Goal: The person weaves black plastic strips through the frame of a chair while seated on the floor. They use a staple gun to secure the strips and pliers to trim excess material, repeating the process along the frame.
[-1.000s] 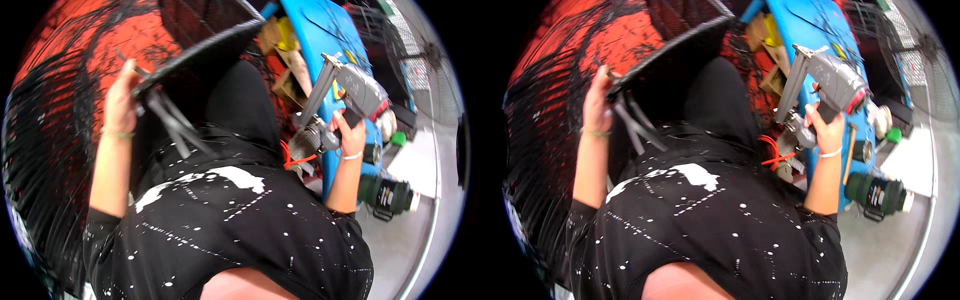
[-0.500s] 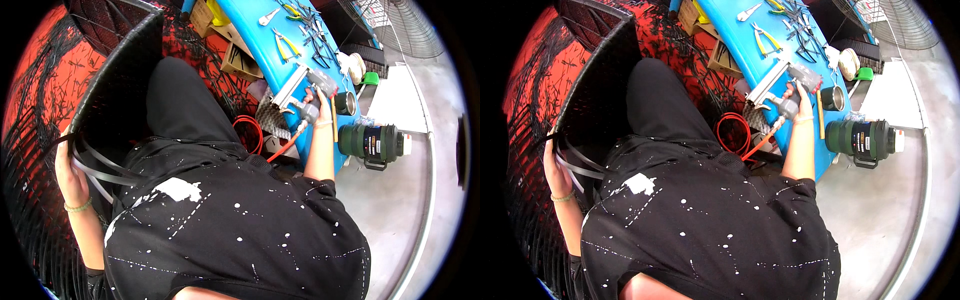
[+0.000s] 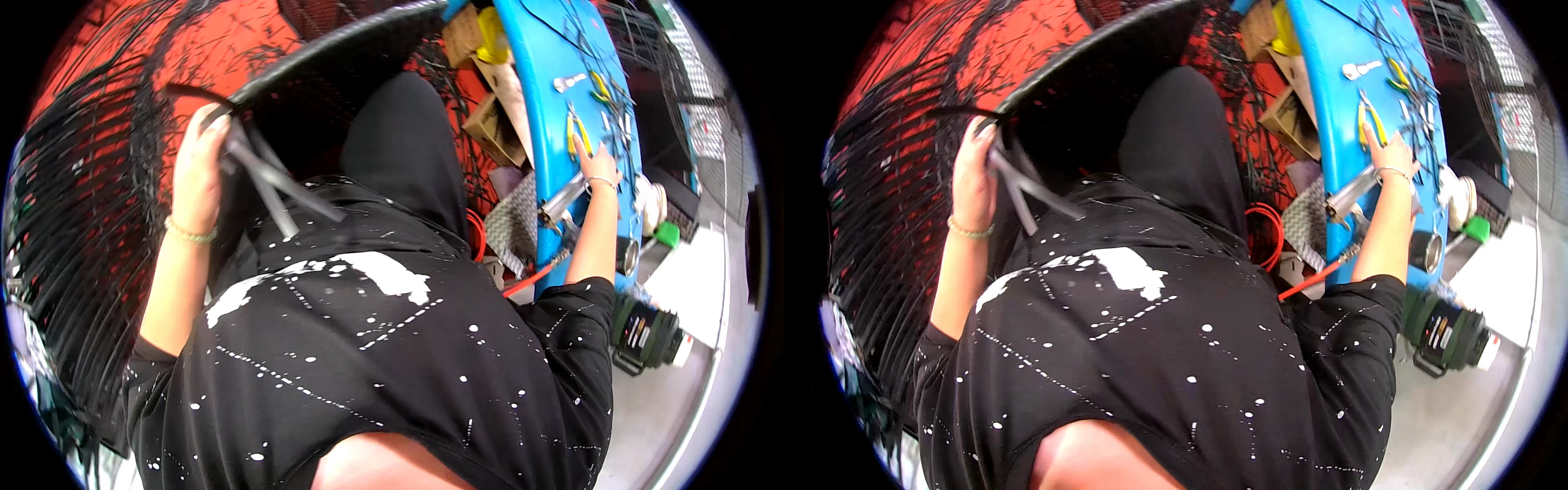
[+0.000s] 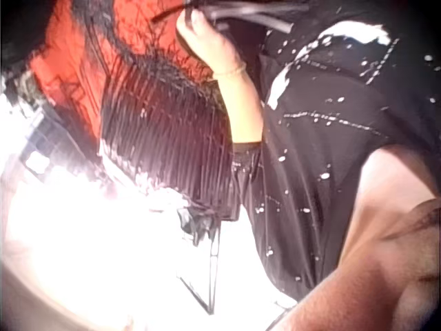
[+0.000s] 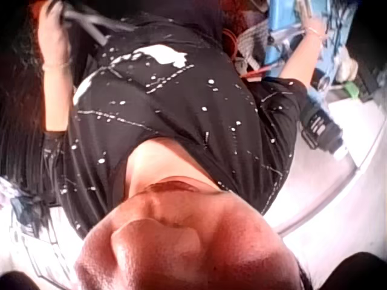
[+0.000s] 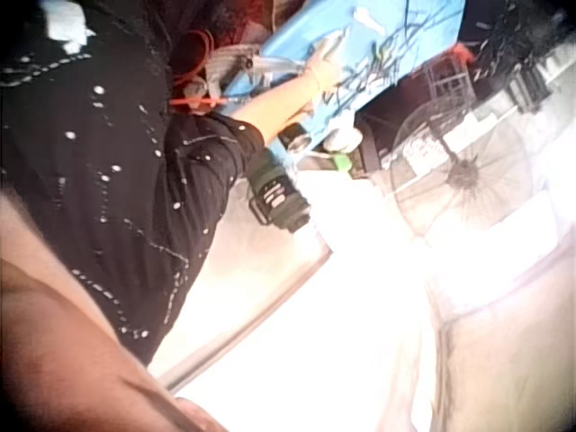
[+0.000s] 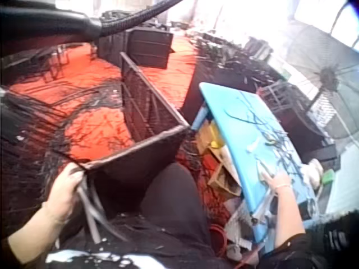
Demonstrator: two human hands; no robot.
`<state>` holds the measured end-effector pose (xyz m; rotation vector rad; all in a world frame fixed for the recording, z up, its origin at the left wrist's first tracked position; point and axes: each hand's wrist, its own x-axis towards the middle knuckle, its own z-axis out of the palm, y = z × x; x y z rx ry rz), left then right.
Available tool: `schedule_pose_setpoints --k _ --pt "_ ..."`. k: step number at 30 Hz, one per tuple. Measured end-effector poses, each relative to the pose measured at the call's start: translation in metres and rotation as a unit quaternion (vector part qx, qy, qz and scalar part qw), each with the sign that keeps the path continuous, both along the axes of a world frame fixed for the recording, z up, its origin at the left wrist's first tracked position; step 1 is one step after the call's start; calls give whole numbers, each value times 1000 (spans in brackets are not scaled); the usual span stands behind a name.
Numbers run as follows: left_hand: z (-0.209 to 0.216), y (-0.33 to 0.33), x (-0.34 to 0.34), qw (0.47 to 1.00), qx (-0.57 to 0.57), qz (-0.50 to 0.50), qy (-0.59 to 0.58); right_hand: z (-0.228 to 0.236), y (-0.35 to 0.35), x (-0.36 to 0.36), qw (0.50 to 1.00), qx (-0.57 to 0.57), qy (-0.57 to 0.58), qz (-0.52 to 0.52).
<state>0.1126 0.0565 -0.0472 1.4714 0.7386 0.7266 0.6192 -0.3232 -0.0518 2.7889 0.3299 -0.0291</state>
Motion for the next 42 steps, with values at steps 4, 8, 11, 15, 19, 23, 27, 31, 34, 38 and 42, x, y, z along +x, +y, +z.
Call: schedule_pose_setpoints --k 4,8,11,15,19,23,27,31,34,38,42 --pt "1 -1 3 997 -67 -3 -46 -24 0 36 996 -39 57 -48" --pt "-5 -3 0 999 -35 6 -36 -20 -8 37 998 3 -59 11" --pt "3 -7 3 998 -36 -6 -46 -13 -18 34 971 170 -165 27" --pt "3 -7 2 999 -25 -12 -41 0 37 1 710 700 70 42" --pt "0 -6 2 998 -25 -4 -54 29 145 -111 613 655 316 310" --pt "1 -4 1 998 -17 -18 -53 57 234 -189 618 471 222 589" --pt "-4 -1 1 998 -20 -34 -54 73 281 -195 585 372 90 715" --pt "-5 -1 0 998 -16 -30 -46 83 298 -204 585 317 99 740" --pt "-4 0 -2 999 3 -40 -6 82 307 -205 557 276 53 781" --pt "-7 -1 -2 999 4 -42 -20 83 312 -209 550 268 78 787" --pt "-6 1 -3 999 10 -45 -8 84 307 -206 555 271 50 785"
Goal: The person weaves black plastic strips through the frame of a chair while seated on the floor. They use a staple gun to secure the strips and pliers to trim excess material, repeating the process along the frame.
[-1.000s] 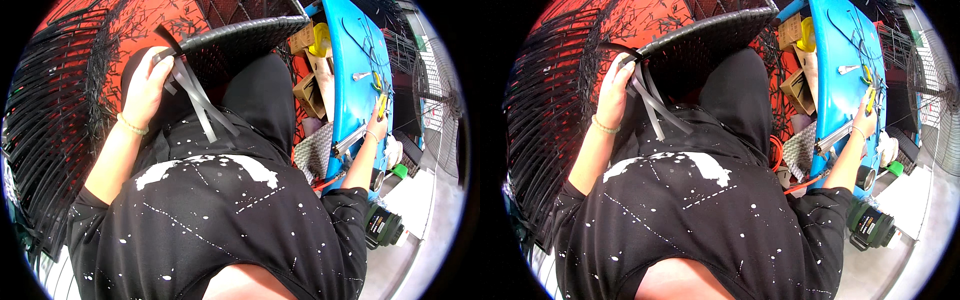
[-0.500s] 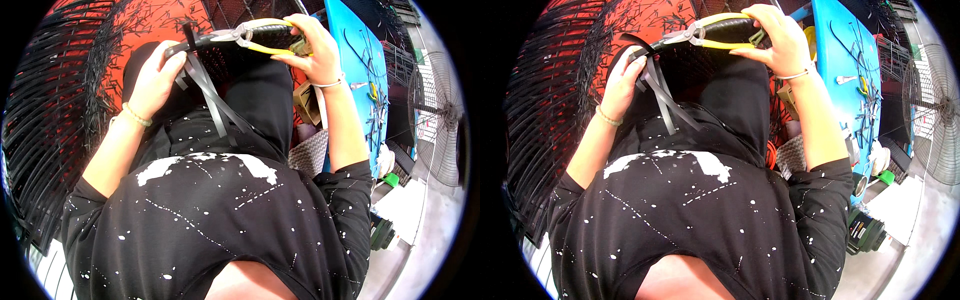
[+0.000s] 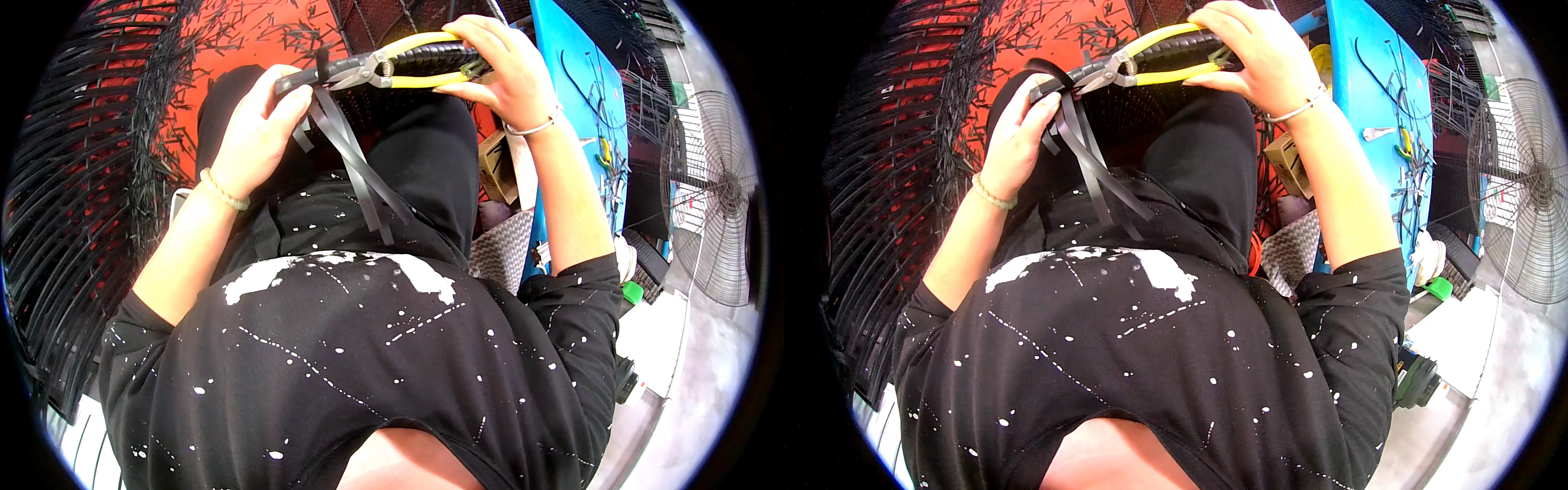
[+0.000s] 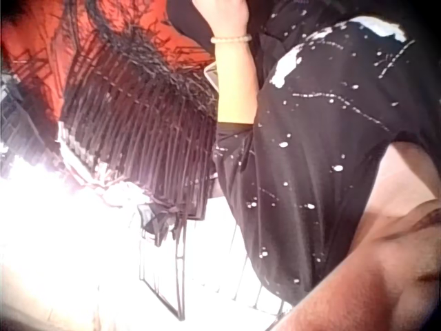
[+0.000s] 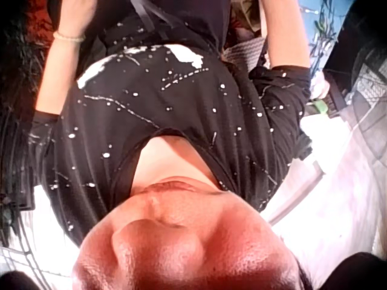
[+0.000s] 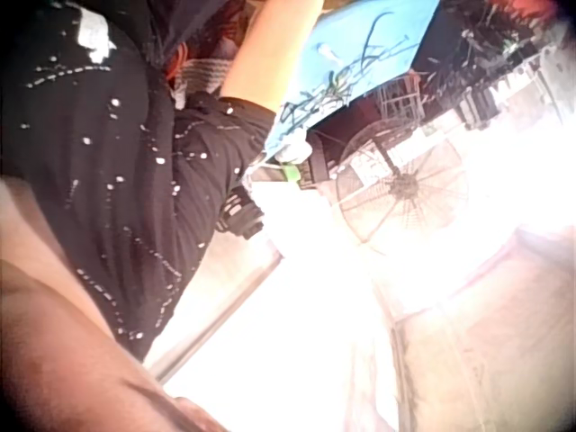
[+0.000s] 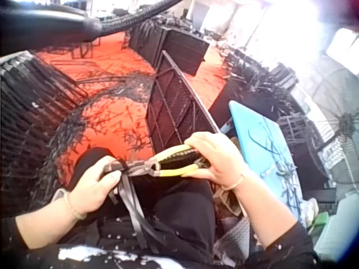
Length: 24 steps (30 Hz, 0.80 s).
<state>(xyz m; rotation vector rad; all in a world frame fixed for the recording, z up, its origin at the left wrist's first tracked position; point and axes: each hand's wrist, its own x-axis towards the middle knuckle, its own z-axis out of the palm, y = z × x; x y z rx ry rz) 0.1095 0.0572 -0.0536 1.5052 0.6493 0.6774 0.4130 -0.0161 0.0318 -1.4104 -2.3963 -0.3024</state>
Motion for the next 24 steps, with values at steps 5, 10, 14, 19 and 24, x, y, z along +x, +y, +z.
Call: schedule_pose_setpoints --k 5,10,14,19,24 --pt "-2 2 1 1000 -10 -4 3 -1 -4 4 1000 -8 11 -26" --pt "-3 2 0 1000 -11 5 8 8 -4 0 997 -59 35 -39" --pt "-4 3 -1 1000 -16 -5 6 16 -1 0 1000 4 8 -9" --pt "-3 3 0 1000 -8 -11 4 4 0 5 998 58 -3 -1" --pt "9 -2 3 1000 -28 -3 8 -1 3 9 998 61 13 20"
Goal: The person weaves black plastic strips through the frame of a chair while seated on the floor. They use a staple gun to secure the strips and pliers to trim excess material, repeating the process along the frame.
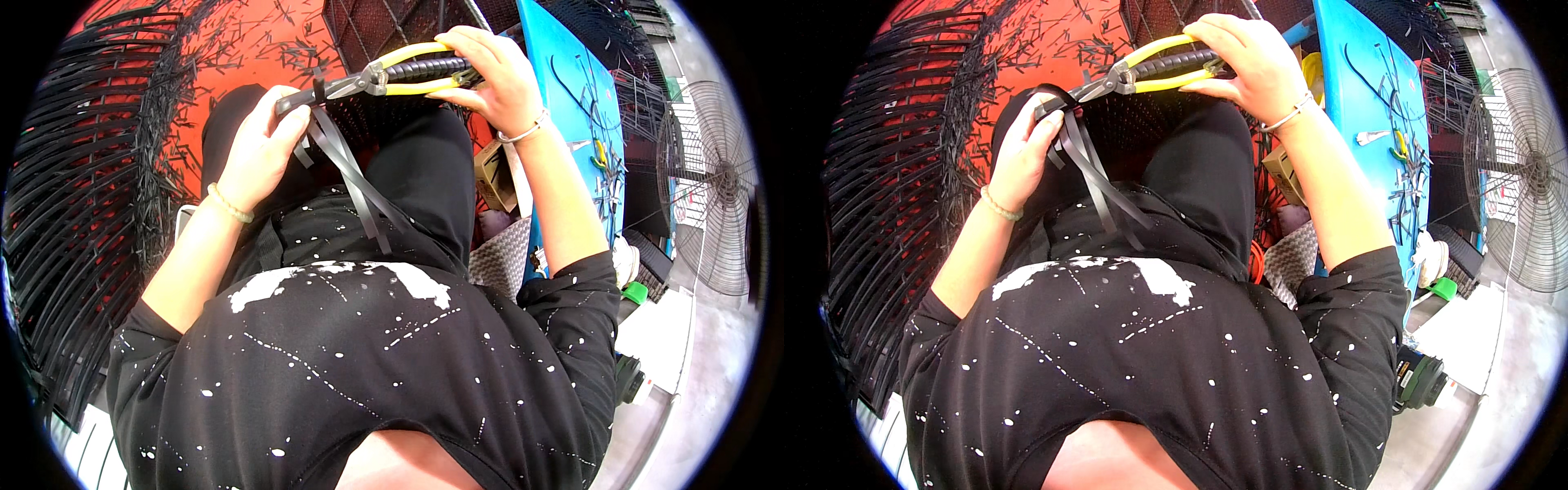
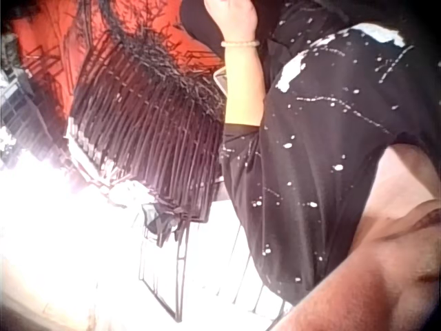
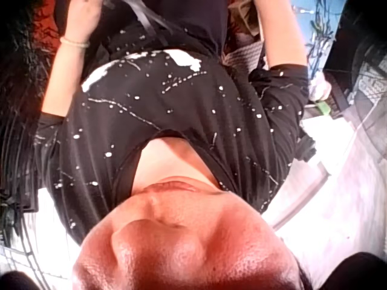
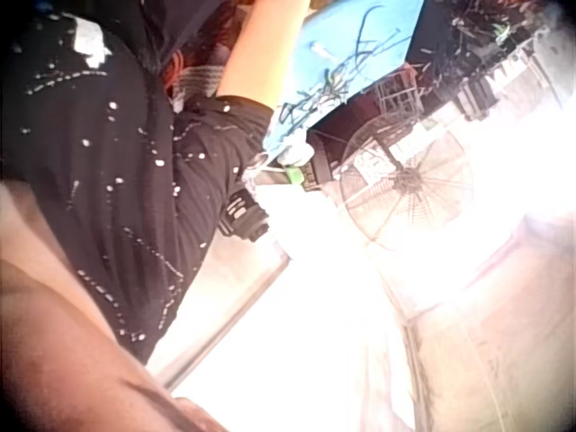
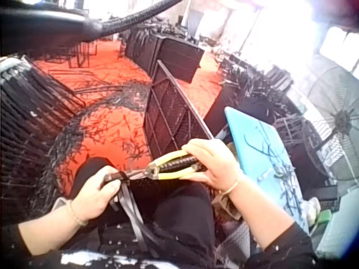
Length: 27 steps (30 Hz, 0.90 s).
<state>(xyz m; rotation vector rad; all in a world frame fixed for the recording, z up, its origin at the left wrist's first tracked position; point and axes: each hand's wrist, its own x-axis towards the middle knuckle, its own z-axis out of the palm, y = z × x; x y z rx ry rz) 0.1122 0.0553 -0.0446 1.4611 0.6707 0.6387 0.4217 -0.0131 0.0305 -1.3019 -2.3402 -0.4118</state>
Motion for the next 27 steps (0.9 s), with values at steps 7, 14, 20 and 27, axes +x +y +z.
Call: schedule_pose_setpoints --k 7,14,20,27 --pt "-2 1 -1 1000 21 -5 6 2 2 -11 999 12 -36 -13" --pt "-5 4 -5 999 28 -19 11 5 2 -17 998 41 -47 -6" --pt "-11 9 -5 999 27 -13 20 -9 -13 -9 997 29 -37 -62" --pt "18 13 -5 994 93 14 -62 -23 -94 70 930 98 96 -340"
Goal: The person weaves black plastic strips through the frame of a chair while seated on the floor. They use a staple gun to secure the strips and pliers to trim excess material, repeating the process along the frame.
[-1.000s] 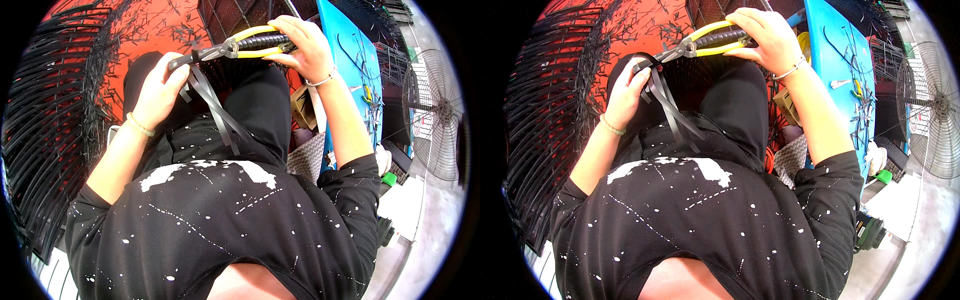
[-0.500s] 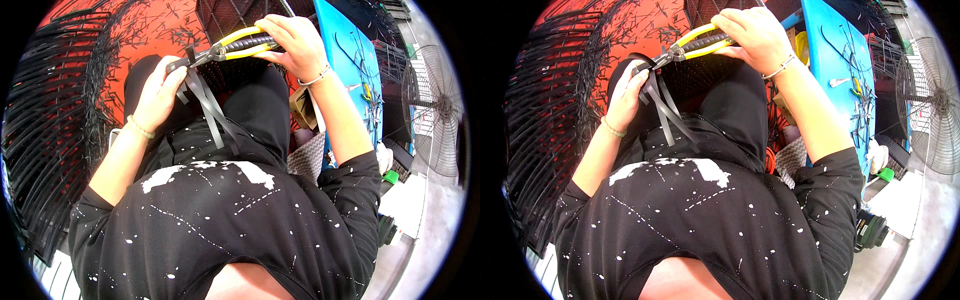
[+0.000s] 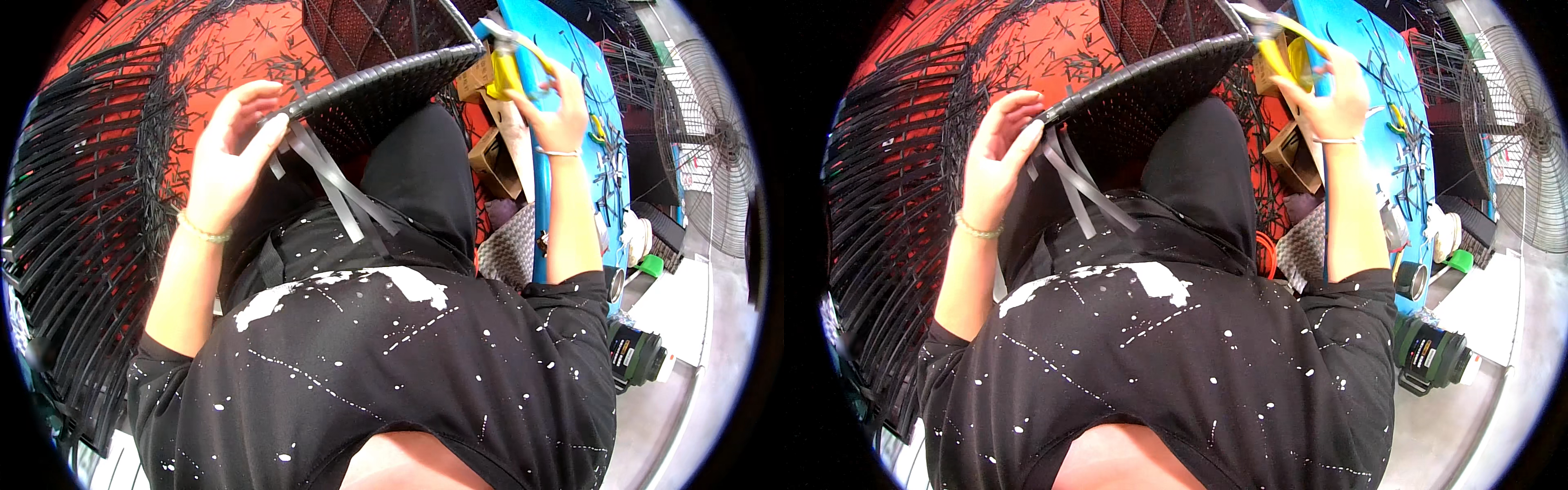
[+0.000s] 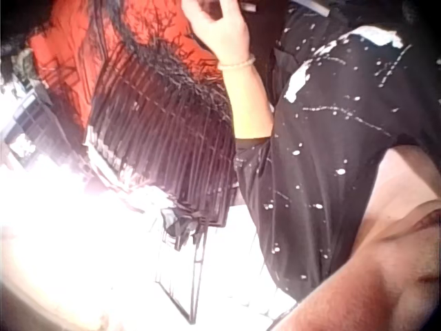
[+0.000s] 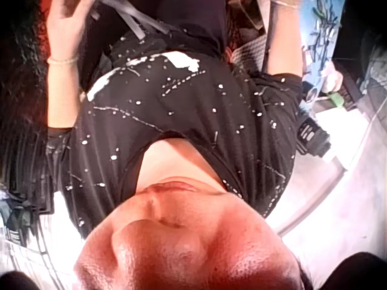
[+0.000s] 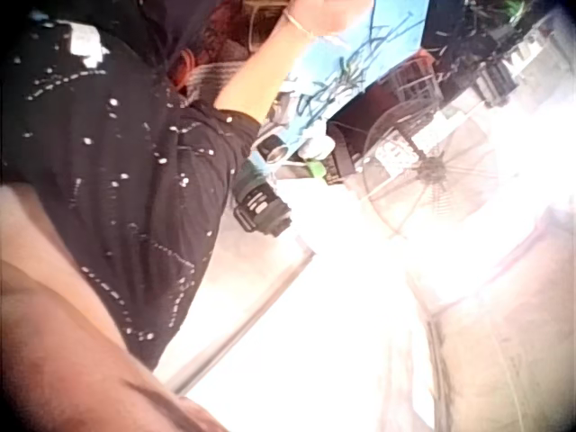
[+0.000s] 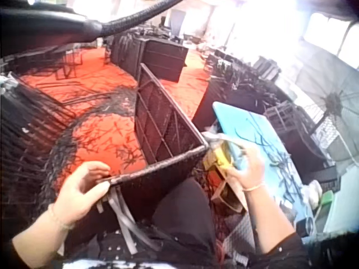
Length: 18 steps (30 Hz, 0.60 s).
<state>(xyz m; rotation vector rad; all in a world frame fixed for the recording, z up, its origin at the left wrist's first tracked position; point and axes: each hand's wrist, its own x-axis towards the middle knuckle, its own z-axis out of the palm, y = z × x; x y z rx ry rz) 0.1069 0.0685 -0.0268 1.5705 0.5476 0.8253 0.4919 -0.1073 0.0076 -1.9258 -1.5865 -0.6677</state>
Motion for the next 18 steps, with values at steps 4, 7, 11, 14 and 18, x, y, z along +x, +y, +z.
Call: schedule_pose_setpoints --k 4,7,11,14,18 --pt "38 11 -2 966 225 -78 98 -37 -93 71 964 -81 37 -250" --pt "37 14 -1 967 195 -108 124 -52 -150 109 887 -210 75 -404" --pt "40 6 7 957 217 -85 174 -61 -184 136 764 -361 156 -512" --pt "49 2 13 938 258 -94 212 -80 -180 139 794 -329 51 -508" --pt "64 -3 18 878 371 -101 284 -71 -111 101 936 -166 -6 -312"
